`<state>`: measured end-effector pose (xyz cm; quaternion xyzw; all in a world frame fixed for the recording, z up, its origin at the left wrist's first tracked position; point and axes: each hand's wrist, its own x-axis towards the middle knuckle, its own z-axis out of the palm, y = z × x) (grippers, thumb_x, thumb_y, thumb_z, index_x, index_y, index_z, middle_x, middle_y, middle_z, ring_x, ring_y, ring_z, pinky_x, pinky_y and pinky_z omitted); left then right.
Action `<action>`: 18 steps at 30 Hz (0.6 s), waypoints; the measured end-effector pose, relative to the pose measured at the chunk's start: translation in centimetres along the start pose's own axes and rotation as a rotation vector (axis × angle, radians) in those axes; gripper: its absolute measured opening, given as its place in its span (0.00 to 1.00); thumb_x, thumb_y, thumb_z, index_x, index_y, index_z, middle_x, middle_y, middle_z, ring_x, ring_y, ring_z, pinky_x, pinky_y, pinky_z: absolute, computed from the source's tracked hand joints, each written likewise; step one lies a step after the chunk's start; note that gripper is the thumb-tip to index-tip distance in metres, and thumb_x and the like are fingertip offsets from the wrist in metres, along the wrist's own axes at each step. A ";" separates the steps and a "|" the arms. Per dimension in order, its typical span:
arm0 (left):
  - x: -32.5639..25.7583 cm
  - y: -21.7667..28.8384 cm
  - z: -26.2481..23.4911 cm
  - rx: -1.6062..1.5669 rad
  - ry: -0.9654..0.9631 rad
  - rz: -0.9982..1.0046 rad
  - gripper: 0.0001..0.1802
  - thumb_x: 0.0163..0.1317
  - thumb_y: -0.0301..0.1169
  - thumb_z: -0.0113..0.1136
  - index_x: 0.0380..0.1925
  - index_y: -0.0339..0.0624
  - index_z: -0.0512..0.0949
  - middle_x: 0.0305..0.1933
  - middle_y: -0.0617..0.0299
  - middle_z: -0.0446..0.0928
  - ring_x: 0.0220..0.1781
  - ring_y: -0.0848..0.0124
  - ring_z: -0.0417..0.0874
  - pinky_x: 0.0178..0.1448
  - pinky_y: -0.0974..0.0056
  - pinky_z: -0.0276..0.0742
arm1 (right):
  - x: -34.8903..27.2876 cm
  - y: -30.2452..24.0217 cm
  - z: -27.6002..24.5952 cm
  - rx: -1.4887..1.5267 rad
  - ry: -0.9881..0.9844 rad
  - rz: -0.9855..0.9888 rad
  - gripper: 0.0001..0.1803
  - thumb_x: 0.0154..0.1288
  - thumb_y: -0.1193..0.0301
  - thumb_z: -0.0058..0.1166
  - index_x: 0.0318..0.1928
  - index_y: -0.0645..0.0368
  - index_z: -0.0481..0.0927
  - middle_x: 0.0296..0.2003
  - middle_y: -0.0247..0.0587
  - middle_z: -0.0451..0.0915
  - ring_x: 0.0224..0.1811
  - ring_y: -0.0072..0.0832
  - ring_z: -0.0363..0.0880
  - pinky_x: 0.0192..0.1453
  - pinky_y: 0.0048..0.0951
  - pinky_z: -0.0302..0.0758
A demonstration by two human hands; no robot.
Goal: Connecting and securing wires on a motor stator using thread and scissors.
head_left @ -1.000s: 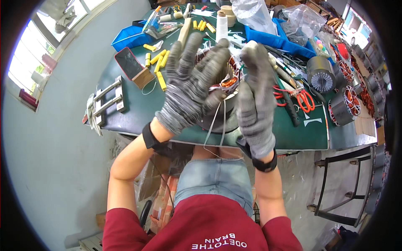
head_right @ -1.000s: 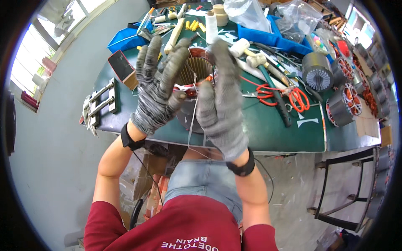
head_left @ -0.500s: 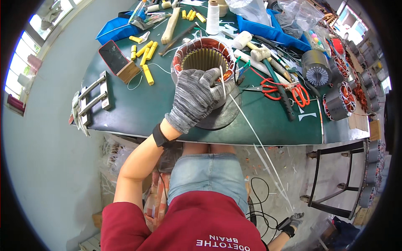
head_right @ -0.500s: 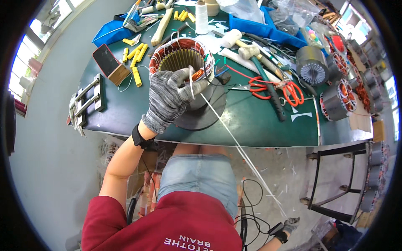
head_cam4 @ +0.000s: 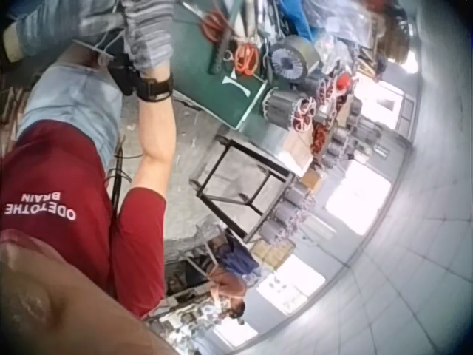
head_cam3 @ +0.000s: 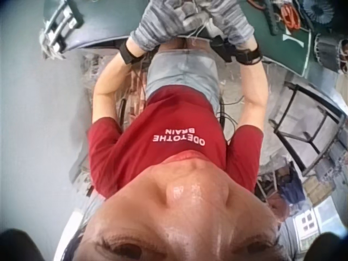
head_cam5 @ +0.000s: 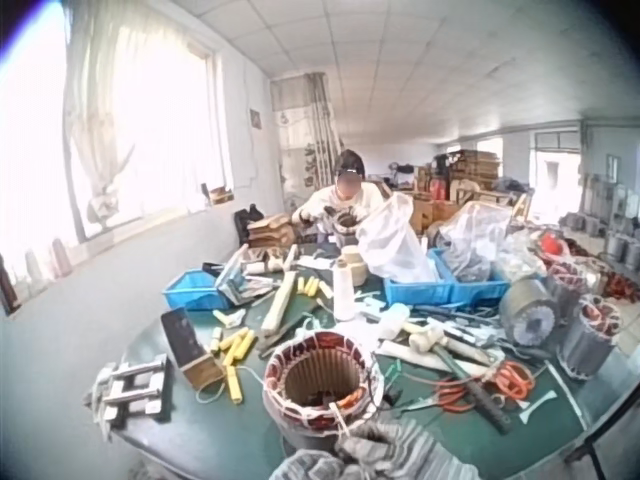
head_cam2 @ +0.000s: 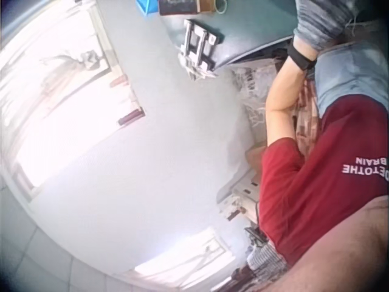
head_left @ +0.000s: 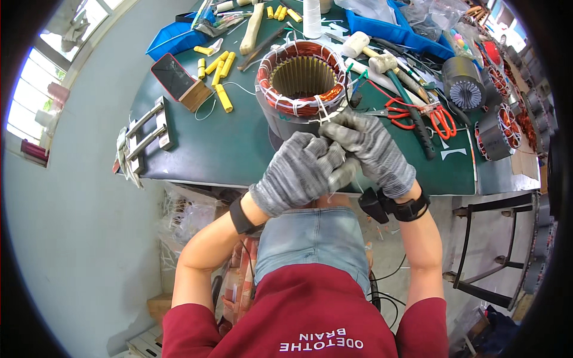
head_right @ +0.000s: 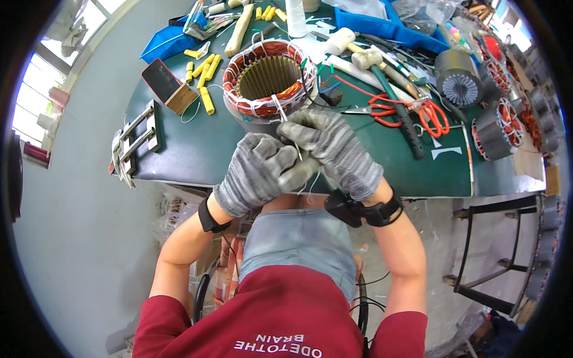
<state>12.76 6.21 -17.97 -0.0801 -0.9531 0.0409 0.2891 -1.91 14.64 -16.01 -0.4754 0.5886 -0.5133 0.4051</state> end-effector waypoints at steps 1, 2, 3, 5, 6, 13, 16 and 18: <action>-0.3 -0.3 -0.2 -0.003 0.039 -0.039 0.17 0.42 0.31 0.57 0.37 0.55 0.77 0.28 0.69 0.71 0.27 0.71 0.72 0.29 0.62 0.67 | 0.0 0.0 0.0 0.039 -0.019 -0.075 0.13 0.61 0.65 0.50 0.39 0.63 0.76 0.27 0.35 0.76 0.28 0.21 0.73 0.31 0.22 0.68; -0.4 -0.7 -0.3 0.016 0.134 -0.095 0.18 0.42 0.32 0.57 0.38 0.56 0.77 0.28 0.69 0.71 0.27 0.71 0.72 0.29 0.62 0.67 | -0.4 0.2 -0.1 0.196 -0.001 0.090 0.13 0.61 0.63 0.51 0.38 0.60 0.77 0.27 0.31 0.75 0.27 0.16 0.72 0.29 0.18 0.67; -0.6 -1.2 -0.4 0.032 0.225 -0.151 0.18 0.43 0.33 0.57 0.39 0.57 0.77 0.28 0.68 0.70 0.27 0.70 0.72 0.30 0.62 0.67 | -0.8 0.4 -0.5 0.331 0.072 0.294 0.14 0.62 0.60 0.51 0.37 0.58 0.78 0.26 0.27 0.75 0.26 0.10 0.70 0.27 0.15 0.65; -0.5 -2.0 0.2 0.238 0.089 -0.302 0.18 0.43 0.33 0.58 0.39 0.59 0.78 0.29 0.70 0.69 0.28 0.69 0.71 0.33 0.62 0.64 | -1.1 1.1 -0.7 0.452 0.039 0.233 0.13 0.63 0.60 0.51 0.36 0.57 0.78 0.26 0.25 0.75 0.24 0.08 0.69 0.26 0.11 0.62; -0.4 -2.5 0.6 0.291 0.096 -0.280 0.17 0.43 0.33 0.58 0.38 0.60 0.79 0.29 0.70 0.69 0.29 0.69 0.71 0.34 0.62 0.63 | -1.1 1.3 -1.0 0.394 0.028 0.239 0.14 0.63 0.60 0.51 0.37 0.58 0.78 0.25 0.25 0.74 0.24 0.08 0.68 0.26 0.11 0.62; -1.4 -2.2 1.8 0.147 0.316 -0.264 0.18 0.39 0.31 0.60 0.35 0.60 0.79 0.28 0.72 0.68 0.30 0.71 0.70 0.35 0.62 0.62 | -2.9 2.3 -1.2 0.704 -0.046 0.267 0.19 0.66 0.58 0.46 0.46 0.61 0.76 0.16 0.20 0.62 0.17 0.10 0.56 0.21 0.14 0.56; -2.3 -1.0 0.7 0.128 0.258 -0.208 0.15 0.38 0.32 0.61 0.32 0.57 0.80 0.28 0.71 0.68 0.28 0.70 0.70 0.33 0.63 0.63 | -3.0 2.4 -1.0 0.649 -0.230 0.502 0.21 0.66 0.57 0.45 0.48 0.60 0.75 0.16 0.21 0.59 0.16 0.11 0.55 0.21 0.15 0.55; -2.2 -1.0 0.0 0.176 0.159 -0.128 0.14 0.36 0.33 0.62 0.30 0.55 0.81 0.26 0.71 0.69 0.26 0.70 0.71 0.32 0.62 0.63 | -2.2 2.6 -1.0 0.552 -0.326 0.360 0.20 0.66 0.57 0.44 0.46 0.60 0.76 0.16 0.22 0.60 0.16 0.11 0.54 0.21 0.16 0.55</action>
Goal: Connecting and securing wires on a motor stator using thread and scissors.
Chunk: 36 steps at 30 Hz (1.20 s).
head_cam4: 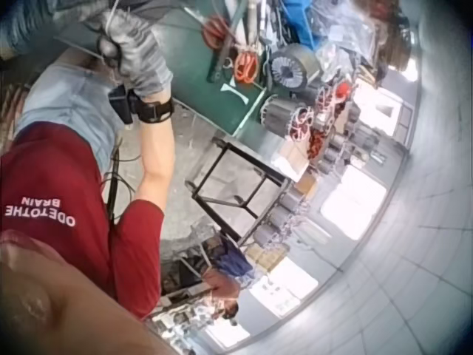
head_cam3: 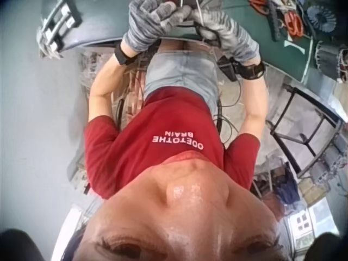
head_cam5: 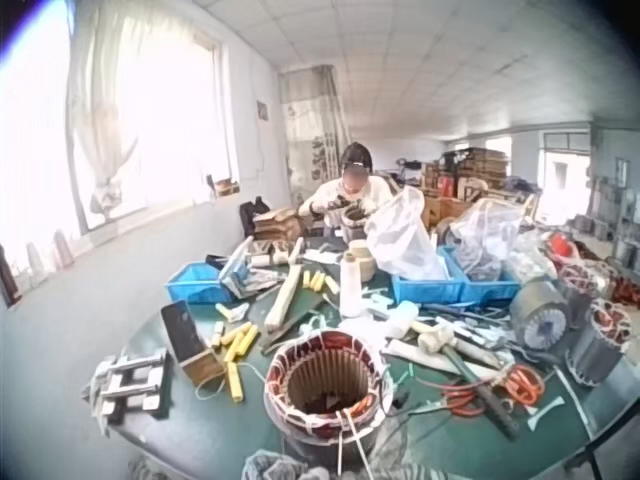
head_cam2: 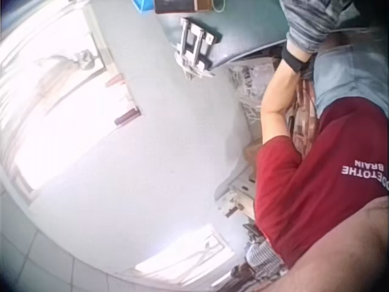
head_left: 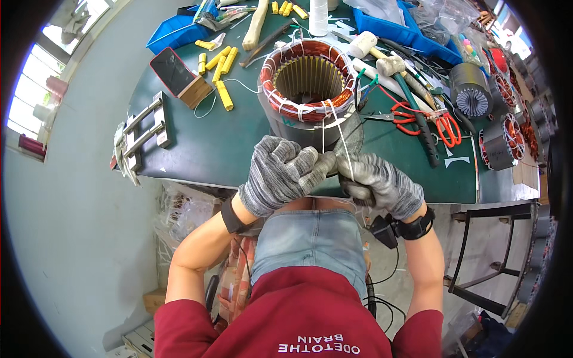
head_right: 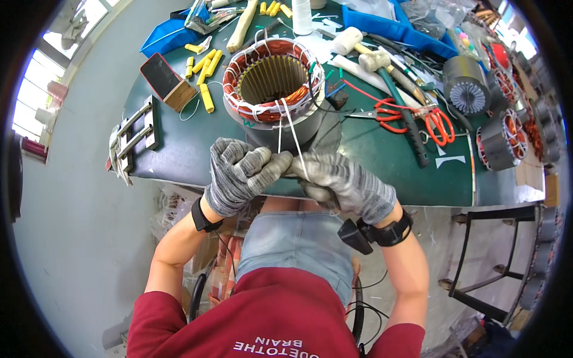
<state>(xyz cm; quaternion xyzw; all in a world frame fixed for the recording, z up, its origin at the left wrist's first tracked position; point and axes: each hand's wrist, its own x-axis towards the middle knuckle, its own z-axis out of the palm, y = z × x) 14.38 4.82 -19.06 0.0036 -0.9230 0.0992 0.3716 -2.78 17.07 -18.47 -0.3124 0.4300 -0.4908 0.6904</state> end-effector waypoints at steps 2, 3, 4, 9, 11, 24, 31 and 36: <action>0.6 -0.4 0.0 -0.016 0.013 -0.068 0.14 0.36 0.33 0.62 0.30 0.56 0.81 0.25 0.70 0.70 0.24 0.70 0.71 0.30 0.62 0.64 | 0.8 -0.3 -0.5 -0.252 0.030 -0.086 0.19 0.67 0.58 0.42 0.42 0.60 0.78 0.17 0.24 0.62 0.17 0.13 0.55 0.21 0.18 0.55; 0.7 -0.5 0.1 -0.019 0.028 -0.113 0.14 0.36 0.33 0.62 0.30 0.56 0.80 0.24 0.70 0.70 0.23 0.70 0.71 0.28 0.62 0.64 | 0.9 -0.4 -0.9 -0.255 0.030 -0.090 0.19 0.67 0.58 0.42 0.42 0.60 0.78 0.17 0.24 0.62 0.17 0.13 0.55 0.21 0.18 0.55; 1.1 -0.7 0.5 -0.259 0.179 -0.307 0.14 0.37 0.34 0.62 0.30 0.56 0.80 0.23 0.69 0.70 0.21 0.72 0.70 0.25 0.63 0.64 | 1.0 -0.6 -1.3 -0.277 0.001 -0.077 0.18 0.67 0.58 0.42 0.41 0.60 0.78 0.17 0.25 0.63 0.18 0.13 0.56 0.22 0.19 0.56; -0.3 3.0 1.8 -0.297 -0.055 -0.010 0.13 0.39 0.34 0.62 0.31 0.56 0.80 0.26 0.70 0.69 0.21 0.74 0.69 0.23 0.66 0.63 | 0.1 -0.9 -3.3 -0.664 -0.032 -0.093 0.17 0.65 0.60 0.46 0.43 0.61 0.77 0.19 0.29 0.68 0.21 0.16 0.64 0.29 0.21 0.63; -0.9 4.1 1.7 -0.183 -0.044 0.028 0.15 0.39 0.34 0.62 0.33 0.57 0.80 0.28 0.70 0.69 0.21 0.74 0.69 0.22 0.66 0.63 | 0.1 -1.1 -3.5 -0.460 -0.066 -0.001 0.18 0.64 0.59 0.47 0.45 0.61 0.77 0.24 0.32 0.74 0.26 0.18 0.70 0.35 0.22 0.68; 3.5 0.9 0.1 -0.648 0.312 -0.425 0.32 0.48 0.19 0.62 0.57 0.40 0.66 0.32 0.56 0.80 0.31 0.62 0.80 0.37 0.65 0.75 | 0.6 -0.4 3.5 -1.227 0.910 -1.095 0.16 0.50 0.68 0.63 0.42 0.52 0.79 0.34 0.34 0.81 0.29 0.30 0.79 0.33 0.26 0.75; 2.2 1.1 -0.4 -0.276 0.126 -0.043 0.22 0.46 0.23 0.64 0.44 0.39 0.72 0.32 0.57 0.77 0.30 0.59 0.77 0.33 0.61 0.73 | -0.7 1.8 2.9 -0.701 0.705 -0.767 0.10 0.54 0.74 0.60 0.39 0.60 0.78 0.31 0.35 0.80 0.31 0.15 0.76 0.35 0.19 0.73; 0.4 4.3 1.0 -0.525 0.109 -0.462 0.14 0.50 0.21 0.57 0.39 0.37 0.72 0.35 0.52 0.75 0.36 0.57 0.76 0.39 0.58 0.72 | -0.5 4.5 3.7 -0.273 0.710 -0.643 0.05 0.58 0.77 0.55 0.36 0.60 0.77 0.31 0.29 0.78 0.32 0.14 0.73 0.36 0.18 0.72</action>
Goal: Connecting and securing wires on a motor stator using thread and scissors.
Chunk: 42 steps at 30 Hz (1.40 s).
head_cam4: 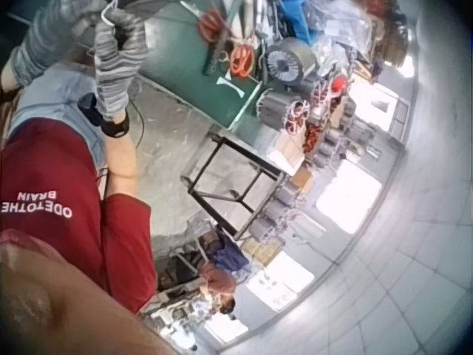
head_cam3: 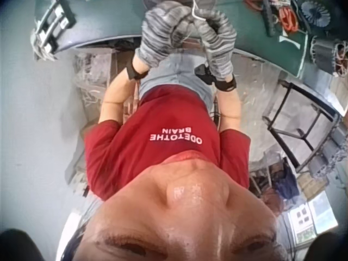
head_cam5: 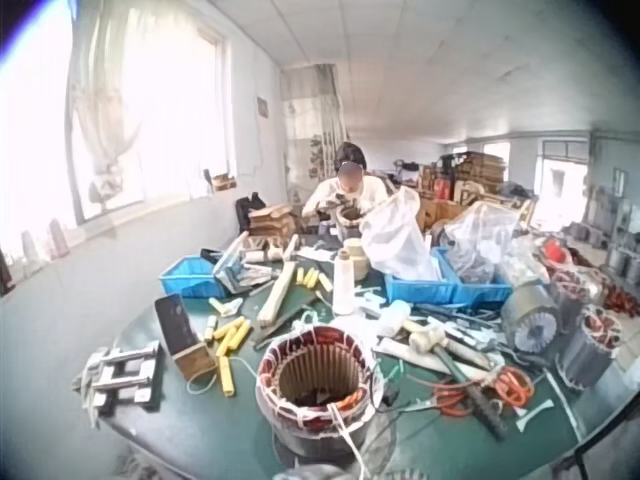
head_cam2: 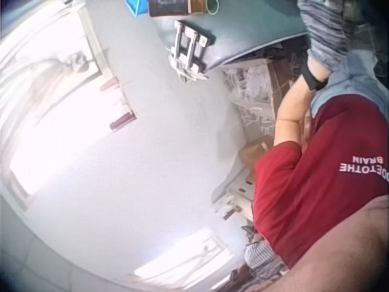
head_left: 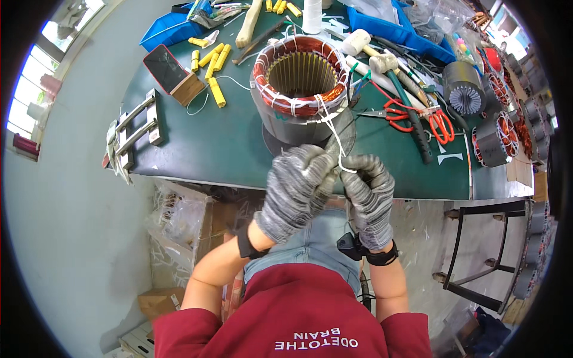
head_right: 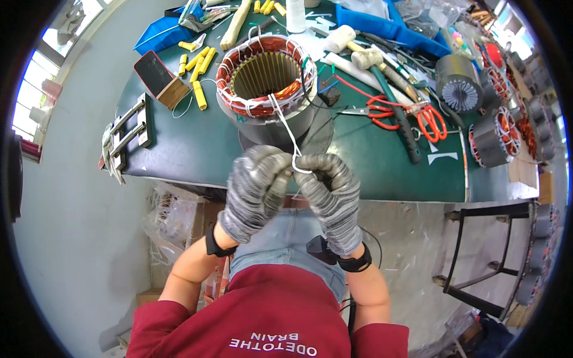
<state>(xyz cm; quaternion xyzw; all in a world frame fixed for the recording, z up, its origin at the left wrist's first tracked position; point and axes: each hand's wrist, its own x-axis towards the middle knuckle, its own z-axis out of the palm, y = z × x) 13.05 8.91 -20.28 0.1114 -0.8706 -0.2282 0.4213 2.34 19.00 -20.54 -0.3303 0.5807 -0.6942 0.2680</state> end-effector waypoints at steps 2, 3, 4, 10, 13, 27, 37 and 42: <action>-1.1 0.6 1.2 -0.117 0.000 -0.085 0.10 0.51 0.22 0.56 0.36 0.38 0.73 0.34 0.51 0.73 0.36 0.56 0.75 0.40 0.58 0.71 | -0.8 0.6 0.4 0.107 -0.009 0.042 0.05 0.59 0.77 0.52 0.37 0.60 0.77 0.31 0.29 0.78 0.31 0.14 0.73 0.36 0.18 0.73; -1.5 0.7 1.6 -0.122 0.047 -0.073 0.10 0.51 0.22 0.56 0.36 0.38 0.73 0.34 0.51 0.73 0.36 0.56 0.75 0.40 0.58 0.71 | -1.1 0.8 0.5 0.197 0.026 0.097 0.05 0.61 0.77 0.50 0.37 0.61 0.77 0.31 0.29 0.78 0.31 0.13 0.72 0.36 0.17 0.73; -1.7 0.8 1.9 -0.146 0.045 -0.124 0.09 0.53 0.22 0.55 0.36 0.38 0.73 0.34 0.51 0.74 0.35 0.56 0.75 0.40 0.59 0.71 | -1.3 1.1 0.5 0.201 0.027 0.146 0.07 0.62 0.77 0.46 0.38 0.62 0.77 0.32 0.30 0.77 0.29 0.14 0.71 0.36 0.17 0.74; -0.6 0.7 1.7 -0.347 0.008 -0.545 0.09 0.64 0.31 0.49 0.35 0.38 0.75 0.17 0.68 0.70 0.18 0.82 0.67 0.23 0.72 0.66 | -3.3 3.3 -0.6 0.215 -0.021 0.240 0.09 0.63 0.72 0.46 0.41 0.62 0.75 0.30 0.29 0.73 0.30 0.12 0.70 0.32 0.16 0.71; 0.3 -0.1 1.2 -0.912 -0.026 -0.878 0.09 0.64 0.33 0.50 0.35 0.39 0.76 0.17 0.68 0.70 0.18 0.82 0.66 0.23 0.73 0.65 | -5.8 5.5 -1.7 -0.151 -0.093 0.220 0.10 0.64 0.70 0.47 0.42 0.62 0.73 0.29 0.31 0.73 0.28 0.15 0.70 0.33 0.20 0.70; -0.6 -1.9 1.5 -0.183 -0.029 -0.551 0.04 0.61 0.27 0.52 0.34 0.39 0.75 0.25 0.65 0.75 0.26 0.81 0.68 0.32 0.74 0.68 | -9.0 10.5 -16.2 -0.429 0.669 0.106 0.13 0.63 0.74 0.46 0.47 0.62 0.75 0.36 0.37 0.75 0.38 0.25 0.71 0.44 0.26 0.68; -0.3 -2.2 0.6 -0.159 -0.002 -0.471 0.04 0.55 0.22 0.57 0.32 0.38 0.75 0.24 0.60 0.72 0.24 0.72 0.71 0.31 0.69 0.68 | -5.9 10.6 -19.0 -0.331 0.913 0.128 0.22 0.57 0.74 0.53 0.53 0.59 0.67 0.32 0.30 0.68 0.28 0.15 0.65 0.30 0.18 0.66; 0.7 -1.6 -1.6 0.163 0.058 -0.194 0.06 0.52 0.21 0.55 0.32 0.38 0.76 0.35 0.54 0.71 0.32 0.66 0.73 0.35 0.66 0.71 | -3.7 9.0 -19.5 -0.512 0.902 -0.011 0.31 0.54 0.80 0.49 0.60 0.58 0.59 0.35 0.34 0.66 0.33 0.21 0.65 0.38 0.24 0.68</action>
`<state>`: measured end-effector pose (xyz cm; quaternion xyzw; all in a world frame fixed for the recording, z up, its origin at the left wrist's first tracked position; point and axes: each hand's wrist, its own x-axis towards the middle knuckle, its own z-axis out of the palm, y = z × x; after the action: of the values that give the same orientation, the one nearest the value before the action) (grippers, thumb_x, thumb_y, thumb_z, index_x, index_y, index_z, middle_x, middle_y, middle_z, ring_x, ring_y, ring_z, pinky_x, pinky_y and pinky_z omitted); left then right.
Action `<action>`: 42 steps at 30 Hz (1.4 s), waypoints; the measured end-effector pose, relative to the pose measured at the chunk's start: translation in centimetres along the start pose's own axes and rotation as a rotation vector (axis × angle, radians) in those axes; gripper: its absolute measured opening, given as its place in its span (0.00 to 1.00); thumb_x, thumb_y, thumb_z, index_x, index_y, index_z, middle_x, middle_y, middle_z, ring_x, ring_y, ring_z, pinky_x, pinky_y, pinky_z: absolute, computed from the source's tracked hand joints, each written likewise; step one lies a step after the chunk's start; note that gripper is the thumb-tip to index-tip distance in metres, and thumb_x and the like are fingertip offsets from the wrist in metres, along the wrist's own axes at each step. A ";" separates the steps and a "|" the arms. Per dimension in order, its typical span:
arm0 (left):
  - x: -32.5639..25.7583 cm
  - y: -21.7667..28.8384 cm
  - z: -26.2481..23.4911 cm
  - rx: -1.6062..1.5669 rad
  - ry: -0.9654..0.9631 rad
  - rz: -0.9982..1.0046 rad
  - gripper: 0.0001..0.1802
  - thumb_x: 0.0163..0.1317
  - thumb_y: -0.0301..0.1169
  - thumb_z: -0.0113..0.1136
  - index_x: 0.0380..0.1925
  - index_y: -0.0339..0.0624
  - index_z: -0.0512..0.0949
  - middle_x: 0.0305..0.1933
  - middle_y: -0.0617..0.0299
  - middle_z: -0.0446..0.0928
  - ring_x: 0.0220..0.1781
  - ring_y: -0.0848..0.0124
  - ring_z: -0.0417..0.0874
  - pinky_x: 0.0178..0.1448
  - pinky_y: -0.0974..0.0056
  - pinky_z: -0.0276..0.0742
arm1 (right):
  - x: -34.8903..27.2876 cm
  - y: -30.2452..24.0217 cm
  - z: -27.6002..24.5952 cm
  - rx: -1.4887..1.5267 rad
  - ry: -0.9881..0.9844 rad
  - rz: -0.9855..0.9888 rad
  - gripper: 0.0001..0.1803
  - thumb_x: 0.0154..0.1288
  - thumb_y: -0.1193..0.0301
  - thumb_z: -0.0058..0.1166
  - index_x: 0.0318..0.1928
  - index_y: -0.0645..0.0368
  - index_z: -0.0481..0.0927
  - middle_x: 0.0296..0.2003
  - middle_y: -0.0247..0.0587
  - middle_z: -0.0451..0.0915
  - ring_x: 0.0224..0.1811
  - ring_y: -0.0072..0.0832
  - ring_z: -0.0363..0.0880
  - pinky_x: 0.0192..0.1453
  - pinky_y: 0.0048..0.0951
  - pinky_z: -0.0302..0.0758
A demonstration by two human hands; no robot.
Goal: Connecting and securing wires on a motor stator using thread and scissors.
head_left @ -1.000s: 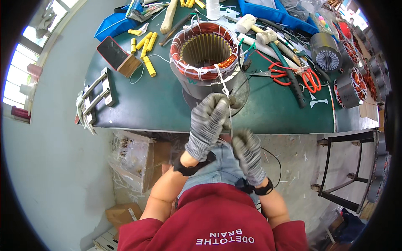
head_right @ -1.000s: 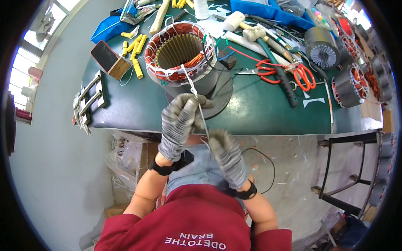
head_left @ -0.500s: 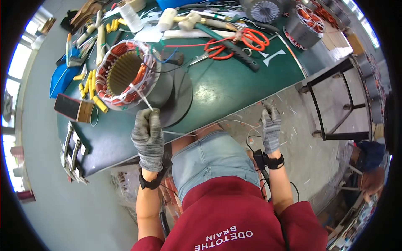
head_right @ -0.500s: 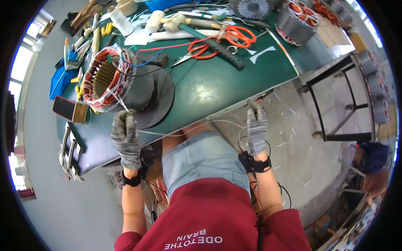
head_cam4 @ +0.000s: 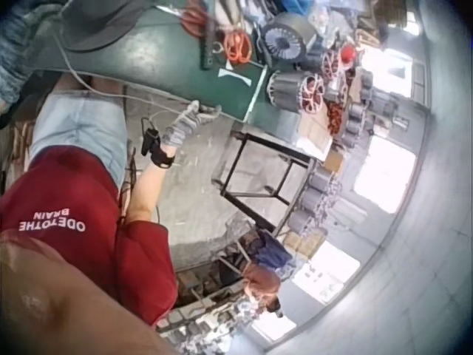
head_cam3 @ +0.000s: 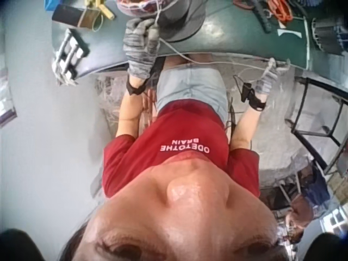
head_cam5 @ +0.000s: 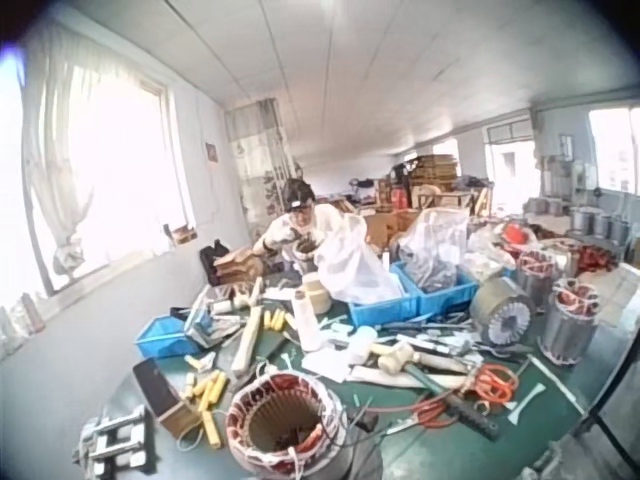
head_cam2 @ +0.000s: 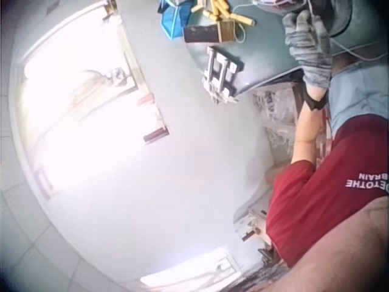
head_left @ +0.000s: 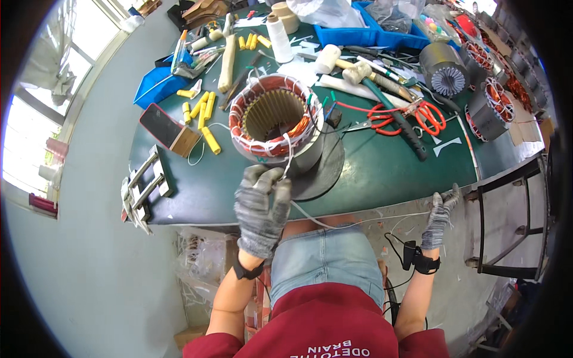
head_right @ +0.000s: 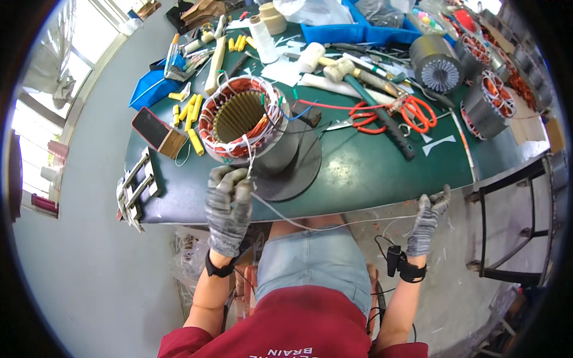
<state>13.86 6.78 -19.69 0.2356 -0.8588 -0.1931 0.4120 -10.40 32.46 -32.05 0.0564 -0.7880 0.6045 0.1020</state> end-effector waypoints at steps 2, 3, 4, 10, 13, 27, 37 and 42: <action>1.3 0.9 -1.1 0.041 0.054 0.052 0.10 0.52 0.25 0.55 0.36 0.40 0.76 0.38 0.53 0.71 0.36 0.62 0.75 0.40 0.63 0.71 | 0.2 -2.2 -0.1 -0.530 0.126 -0.415 0.29 0.52 0.76 0.51 0.58 0.58 0.63 0.43 0.47 0.69 0.46 0.37 0.67 0.53 0.38 0.65; 2.2 1.3 -1.5 0.093 0.076 0.056 0.14 0.50 0.25 0.56 0.39 0.43 0.76 0.42 0.53 0.72 0.41 0.61 0.75 0.45 0.62 0.70 | 0.1 -3.6 -0.1 -0.560 0.110 -0.459 0.29 0.52 0.76 0.51 0.58 0.58 0.63 0.43 0.47 0.69 0.46 0.37 0.67 0.53 0.38 0.65; 3.2 1.7 -1.6 0.198 0.089 0.129 0.14 0.49 0.26 0.57 0.40 0.44 0.75 0.45 0.54 0.71 0.44 0.61 0.74 0.48 0.61 0.68 | -0.1 -5.2 0.1 -0.570 0.020 -0.557 0.25 0.52 0.75 0.50 0.54 0.58 0.67 0.45 0.49 0.69 0.48 0.40 0.68 0.54 0.39 0.65; 9.1 2.0 1.1 0.634 -0.070 0.713 0.18 0.48 0.30 0.58 0.42 0.42 0.75 0.56 0.56 0.68 0.61 0.58 0.63 0.62 0.56 0.61 | -2.3 -12.8 7.0 -0.064 -0.581 -0.799 0.13 0.56 0.74 0.45 0.43 0.58 0.74 0.31 0.46 0.74 0.35 0.42 0.73 0.44 0.37 0.70; 9.7 1.6 1.2 0.773 -0.121 0.815 0.19 0.49 0.31 0.55 0.42 0.36 0.75 0.52 0.51 0.71 0.60 0.56 0.66 0.64 0.55 0.61 | -3.6 -13.9 10.9 0.086 -0.736 -0.796 0.15 0.58 0.74 0.46 0.47 0.56 0.73 0.31 0.45 0.74 0.31 0.38 0.73 0.41 0.34 0.71; 12.9 3.1 1.1 0.334 -0.160 0.514 0.17 0.49 0.24 0.55 0.42 0.49 0.76 0.40 0.53 0.74 0.36 0.57 0.77 0.37 0.58 0.73 | -4.7 -16.7 13.1 0.338 -0.455 -0.479 0.15 0.56 0.78 0.44 0.45 0.58 0.75 0.37 0.44 0.72 0.44 0.38 0.68 0.52 0.37 0.64; 10.9 3.5 0.2 0.780 -0.284 0.701 0.15 0.49 0.30 0.52 0.39 0.46 0.74 0.48 0.57 0.68 0.43 0.62 0.74 0.38 0.59 0.73 | -4.5 -16.2 16.1 0.213 -0.469 -0.618 0.14 0.51 0.76 0.50 0.41 0.57 0.75 0.36 0.50 0.76 0.45 0.46 0.71 0.57 0.40 0.64; 10.0 3.0 0.4 0.687 -0.209 0.653 0.11 0.43 0.31 0.62 0.28 0.41 0.75 0.42 0.56 0.71 0.39 0.58 0.75 0.40 0.56 0.72 | -3.8 -17.3 14.0 -0.221 -0.476 -0.669 0.19 0.53 0.71 0.56 0.48 0.53 0.75 0.39 0.49 0.76 0.38 0.45 0.76 0.42 0.39 0.74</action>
<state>7.34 3.65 -12.17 0.0556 -0.9386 0.2185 0.2611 -4.32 14.30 -20.14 0.4357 -0.7879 0.4202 0.1133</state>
